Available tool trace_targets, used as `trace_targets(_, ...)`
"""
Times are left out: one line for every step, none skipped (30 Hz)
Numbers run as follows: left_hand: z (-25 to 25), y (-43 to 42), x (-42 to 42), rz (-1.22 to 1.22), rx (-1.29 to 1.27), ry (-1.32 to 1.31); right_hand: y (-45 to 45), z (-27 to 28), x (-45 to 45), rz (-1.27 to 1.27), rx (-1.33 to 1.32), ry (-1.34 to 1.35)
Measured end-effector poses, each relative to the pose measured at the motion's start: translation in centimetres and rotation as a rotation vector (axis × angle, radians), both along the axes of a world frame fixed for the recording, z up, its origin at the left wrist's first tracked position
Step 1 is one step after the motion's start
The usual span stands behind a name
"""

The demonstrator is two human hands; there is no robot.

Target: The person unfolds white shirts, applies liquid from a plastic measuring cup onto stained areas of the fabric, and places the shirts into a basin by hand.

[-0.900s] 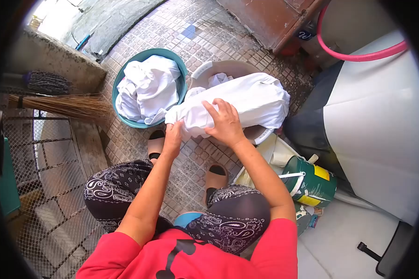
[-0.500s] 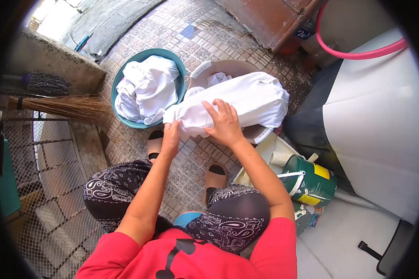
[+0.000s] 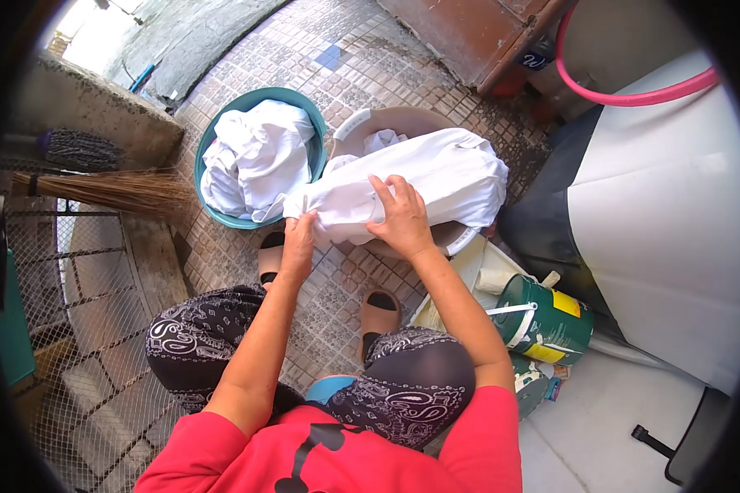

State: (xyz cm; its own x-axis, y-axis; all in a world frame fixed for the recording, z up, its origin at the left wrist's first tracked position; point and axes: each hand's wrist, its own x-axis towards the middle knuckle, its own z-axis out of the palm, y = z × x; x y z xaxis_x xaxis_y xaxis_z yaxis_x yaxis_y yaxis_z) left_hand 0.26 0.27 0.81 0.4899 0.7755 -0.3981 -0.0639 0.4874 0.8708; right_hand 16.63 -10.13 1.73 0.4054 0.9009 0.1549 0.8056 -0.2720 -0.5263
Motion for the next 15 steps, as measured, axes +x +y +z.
trace_targets(0.3, 0.0, 0.0, 0.008, -0.006, 0.008, -0.2, 0.0, 0.2, -0.023, -0.006, 0.003)
trace_targets(0.4, 0.0, 0.1, 0.015, -0.013, 0.016, -0.4, -0.1, 0.5, -0.046, -0.012, 0.005)
trace_targets(0.3, 0.0, 0.1, 0.013, -0.015, 0.014, -0.6, -0.3, 0.8, -0.049, -0.014, 0.003)
trace_targets(0.1, 0.1, 0.0, -0.003, -0.026, 0.019, -0.8, -0.4, 1.1, -0.064, -0.030, -0.007)
trace_targets(0.0, 0.2, -0.1, -0.017, -0.036, 0.025, -1.0, -0.6, 1.3, -0.078, -0.045, -0.017)
trace_targets(-0.1, 0.1, -0.1, -0.018, -0.037, 0.025, -1.1, -0.6, 1.4, -0.078, -0.046, -0.017)
trace_targets(-0.1, 0.0, 0.0, -0.015, -0.024, 0.032, -1.2, -0.6, 1.5, -0.085, -0.043, -0.041)
trace_targets(-0.1, 0.0, 0.0, -0.011, -0.011, 0.039, -1.2, -0.7, 1.6, -0.091, -0.039, -0.066)
trace_targets(-0.3, 0.0, -0.1, -0.011, -0.011, 0.039, -1.1, -0.4, 1.5, -0.090, -0.039, -0.066)
trace_targets(-0.4, 0.0, -0.1, -0.017, -0.003, 0.043, -1.1, 0.0, 1.4, -0.069, -0.057, -0.058)
trace_targets(-0.5, 0.0, -0.1, -0.024, 0.005, 0.047, -1.0, 0.3, 1.3, -0.048, -0.074, -0.050)
trace_targets(-0.4, 0.0, -0.1, -0.025, 0.005, 0.047, -0.8, 0.5, 1.1, -0.049, -0.074, -0.049)
trace_targets(-0.2, -0.1, -0.1, -0.020, -0.005, 0.039, -0.7, 0.6, 0.9, -0.031, -0.068, -0.059)
trace_targets(0.0, -0.1, 0.0, -0.015, -0.015, 0.032, -0.6, 0.7, 0.7, -0.012, -0.061, -0.068)
trace_targets(0.0, 0.0, -0.1, -0.016, -0.015, 0.032, -0.5, 0.8, 0.6, -0.013, -0.060, -0.068)
